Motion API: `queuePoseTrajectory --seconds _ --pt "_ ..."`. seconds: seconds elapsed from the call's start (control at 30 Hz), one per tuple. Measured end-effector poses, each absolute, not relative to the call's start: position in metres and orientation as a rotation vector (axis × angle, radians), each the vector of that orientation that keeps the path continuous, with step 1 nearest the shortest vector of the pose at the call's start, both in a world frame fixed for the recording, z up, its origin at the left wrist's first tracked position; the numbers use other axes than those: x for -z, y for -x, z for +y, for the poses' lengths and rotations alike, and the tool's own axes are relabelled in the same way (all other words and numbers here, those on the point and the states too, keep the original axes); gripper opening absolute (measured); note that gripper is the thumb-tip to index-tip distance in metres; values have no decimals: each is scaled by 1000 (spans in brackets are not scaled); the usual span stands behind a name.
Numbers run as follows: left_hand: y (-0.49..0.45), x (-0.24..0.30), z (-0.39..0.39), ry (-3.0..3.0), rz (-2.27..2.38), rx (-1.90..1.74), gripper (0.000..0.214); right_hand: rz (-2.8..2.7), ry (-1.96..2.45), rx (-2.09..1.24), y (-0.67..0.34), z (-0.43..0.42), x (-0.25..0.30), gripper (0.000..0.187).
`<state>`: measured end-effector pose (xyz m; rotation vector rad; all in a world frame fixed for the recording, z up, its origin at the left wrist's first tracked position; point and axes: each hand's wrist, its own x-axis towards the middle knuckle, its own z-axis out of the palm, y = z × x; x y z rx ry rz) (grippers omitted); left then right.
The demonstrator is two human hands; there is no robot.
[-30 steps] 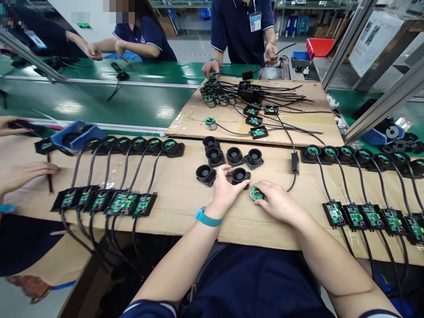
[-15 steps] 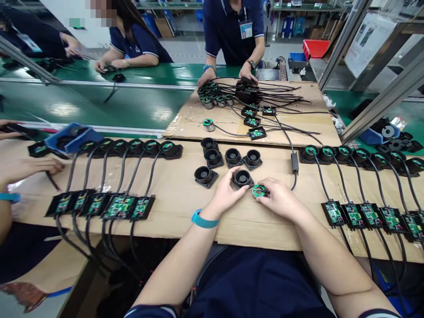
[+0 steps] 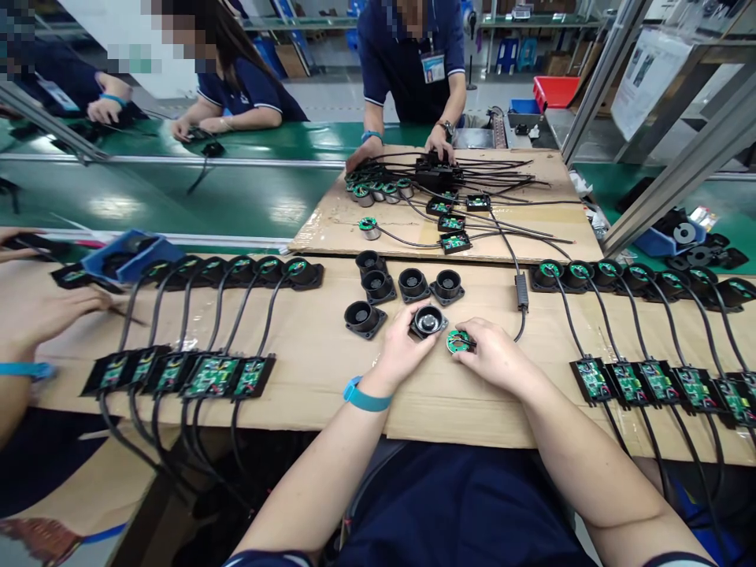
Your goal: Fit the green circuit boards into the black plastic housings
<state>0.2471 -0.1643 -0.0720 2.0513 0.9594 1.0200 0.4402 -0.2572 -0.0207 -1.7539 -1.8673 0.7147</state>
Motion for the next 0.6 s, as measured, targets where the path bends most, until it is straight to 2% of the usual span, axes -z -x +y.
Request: queuePoseTrajectory --seconds 0.6 --pt "-248 68 -166 -2086 1013 -975 48 -1872 1760 -636 -438 -259 25 31"
